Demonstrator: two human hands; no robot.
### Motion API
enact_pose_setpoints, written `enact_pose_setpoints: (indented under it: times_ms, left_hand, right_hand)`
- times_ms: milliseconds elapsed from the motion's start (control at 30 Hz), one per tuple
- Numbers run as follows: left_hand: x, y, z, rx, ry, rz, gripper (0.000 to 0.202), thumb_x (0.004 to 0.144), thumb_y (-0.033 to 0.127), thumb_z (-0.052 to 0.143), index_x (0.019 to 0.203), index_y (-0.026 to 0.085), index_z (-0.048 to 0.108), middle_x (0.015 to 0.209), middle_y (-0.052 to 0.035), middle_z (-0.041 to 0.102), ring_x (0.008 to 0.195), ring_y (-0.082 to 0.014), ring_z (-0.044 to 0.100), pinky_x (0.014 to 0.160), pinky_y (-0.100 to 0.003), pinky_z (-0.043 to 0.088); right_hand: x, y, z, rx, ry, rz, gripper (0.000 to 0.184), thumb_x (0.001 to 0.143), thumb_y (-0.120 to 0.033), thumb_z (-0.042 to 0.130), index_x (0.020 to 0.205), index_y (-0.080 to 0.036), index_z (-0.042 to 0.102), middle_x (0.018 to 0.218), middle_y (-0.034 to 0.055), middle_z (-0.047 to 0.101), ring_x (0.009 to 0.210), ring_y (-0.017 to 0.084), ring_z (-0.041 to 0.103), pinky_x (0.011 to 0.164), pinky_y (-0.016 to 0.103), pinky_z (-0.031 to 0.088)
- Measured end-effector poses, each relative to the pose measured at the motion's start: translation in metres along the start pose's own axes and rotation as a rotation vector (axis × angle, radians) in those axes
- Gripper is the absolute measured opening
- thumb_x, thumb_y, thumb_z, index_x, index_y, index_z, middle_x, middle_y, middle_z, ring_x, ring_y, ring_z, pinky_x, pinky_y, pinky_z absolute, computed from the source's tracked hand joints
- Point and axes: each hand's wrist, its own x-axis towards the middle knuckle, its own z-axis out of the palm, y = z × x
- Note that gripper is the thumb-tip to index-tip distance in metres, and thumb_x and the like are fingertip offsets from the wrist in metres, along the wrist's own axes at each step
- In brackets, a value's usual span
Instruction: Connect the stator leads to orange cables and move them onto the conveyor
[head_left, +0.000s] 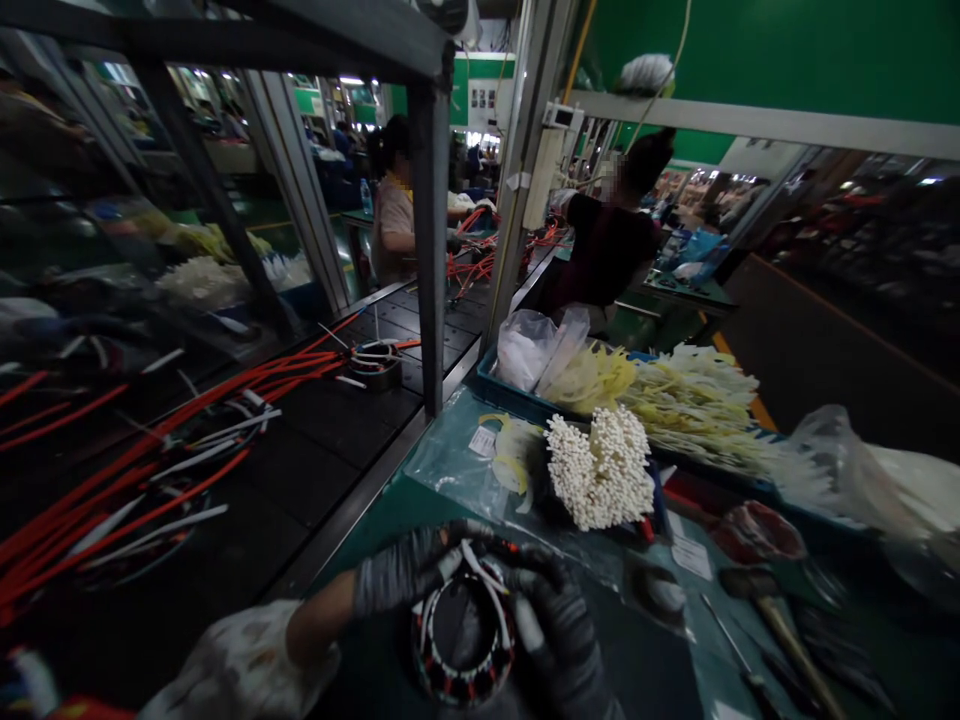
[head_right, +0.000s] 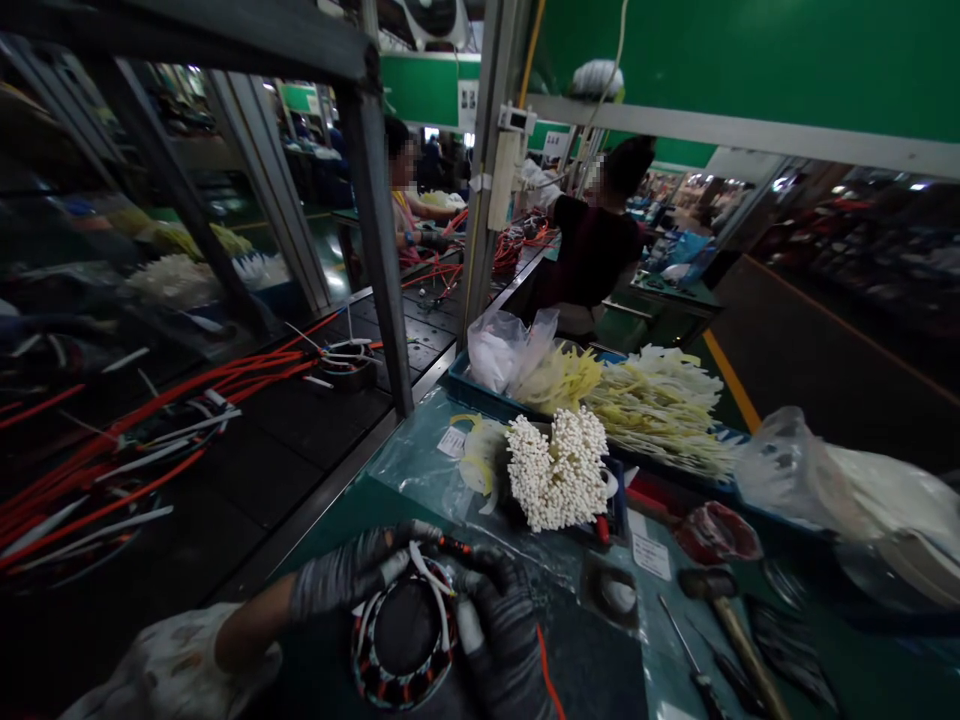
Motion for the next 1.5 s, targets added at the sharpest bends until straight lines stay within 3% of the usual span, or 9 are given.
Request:
enact_pose_setpoints:
  times_ms: [200, 300, 467, 633, 733, 967, 1133, 1233, 1500]
  left_hand:
    - [-0.001, -0.012, 0.001, -0.008, -0.005, 0.035, 0.062, 0.119, 0.063, 0.044, 0.167, 0.028, 0.061, 0.164, -0.0125, 0.071, 0.154, -0.0326, 0.066, 0.139, -0.051, 0.047]
    - [0.002, -0.005, -0.008, 0.014, -0.039, 0.067, 0.06, 0.12, 0.063, 0.045, 0.168, 0.03, 0.061, 0.164, -0.0111, 0.072, 0.154, -0.032, 0.067, 0.138, -0.05, 0.049]
    - [0.006, 0.035, -0.056, -0.043, -0.195, 0.021, 0.053, 0.116, 0.063, 0.061, 0.157, 0.032, 0.075, 0.154, -0.008, 0.08, 0.145, -0.0329, 0.075, 0.129, -0.047, 0.058]
    - [0.014, 0.056, -0.093, 0.046, -0.001, -0.037, 0.056, 0.111, 0.061, 0.07, 0.157, 0.03, 0.076, 0.158, -0.0101, 0.077, 0.149, -0.0379, 0.072, 0.133, -0.054, 0.054]
    - [0.025, 0.047, -0.086, 0.11, 0.005, -0.046, 0.059, 0.11, 0.063, 0.069, 0.157, 0.027, 0.075, 0.157, -0.0128, 0.077, 0.146, -0.0375, 0.073, 0.131, -0.053, 0.056]
    - [0.032, 0.02, -0.055, 0.204, -0.066, -0.067, 0.055, 0.116, 0.065, 0.051, 0.149, 0.03, 0.077, 0.153, -0.0071, 0.08, 0.142, -0.0323, 0.075, 0.132, -0.043, 0.054]
    - [0.027, 0.012, -0.056, 0.255, -0.026, -0.06, 0.049, 0.115, 0.057, 0.054, 0.148, 0.03, 0.079, 0.151, -0.0072, 0.081, 0.141, -0.0326, 0.077, 0.13, -0.044, 0.056]
    - [0.03, 0.014, -0.071, 0.307, 0.021, -0.09, 0.048, 0.112, 0.056, 0.06, 0.144, 0.028, 0.081, 0.146, -0.01, 0.083, 0.138, -0.0327, 0.079, 0.128, -0.045, 0.058]
    - [0.056, 0.028, -0.144, 0.439, 0.31, -0.139, 0.055, 0.105, 0.06, 0.059, 0.142, 0.024, 0.08, 0.148, -0.0093, 0.083, 0.134, -0.0331, 0.079, 0.127, -0.048, 0.059]
  right_hand:
    - [0.002, -0.007, -0.005, -0.002, -0.046, -0.026, 0.034, 0.113, -0.032, 0.064, 0.14, -0.04, 0.083, 0.15, 0.0054, 0.079, 0.137, 0.03, 0.079, 0.119, 0.043, 0.069]
    - [0.007, -0.014, -0.009, -0.041, -0.067, -0.094, 0.034, 0.114, -0.03, 0.064, 0.142, -0.037, 0.082, 0.147, 0.0065, 0.08, 0.134, 0.027, 0.08, 0.118, 0.039, 0.068]
    - [0.013, -0.017, -0.008, -0.051, -0.013, -0.172, 0.032, 0.115, -0.031, 0.062, 0.139, -0.038, 0.083, 0.144, 0.0049, 0.081, 0.129, 0.025, 0.082, 0.114, 0.035, 0.07]
    - [0.011, -0.013, -0.006, -0.017, -0.058, -0.13, 0.034, 0.114, -0.029, 0.063, 0.138, -0.04, 0.083, 0.143, 0.0045, 0.081, 0.128, 0.025, 0.083, 0.113, 0.037, 0.07]
    - [0.009, -0.012, -0.007, -0.043, -0.057, -0.14, 0.036, 0.112, -0.027, 0.064, 0.14, -0.04, 0.082, 0.144, 0.0047, 0.081, 0.129, 0.026, 0.082, 0.115, 0.039, 0.07]
    - [0.017, -0.02, -0.009, -0.021, -0.039, -0.201, 0.044, 0.111, -0.02, 0.063, 0.146, -0.04, 0.079, 0.145, 0.0028, 0.081, 0.131, 0.022, 0.082, 0.115, 0.033, 0.069]
    - [0.021, -0.028, -0.01, -0.036, -0.026, -0.207, 0.043, 0.111, -0.02, 0.062, 0.146, -0.041, 0.079, 0.145, 0.0009, 0.081, 0.13, 0.02, 0.082, 0.116, 0.03, 0.068]
    - [0.021, -0.03, -0.011, -0.033, -0.024, -0.201, 0.044, 0.11, -0.019, 0.064, 0.146, -0.04, 0.078, 0.144, 0.0014, 0.082, 0.129, 0.021, 0.082, 0.114, 0.031, 0.069]
    - [0.017, -0.024, -0.012, -0.04, -0.046, -0.19, 0.049, 0.108, -0.017, 0.063, 0.149, -0.039, 0.078, 0.147, 0.0045, 0.081, 0.131, 0.025, 0.082, 0.113, 0.034, 0.07]
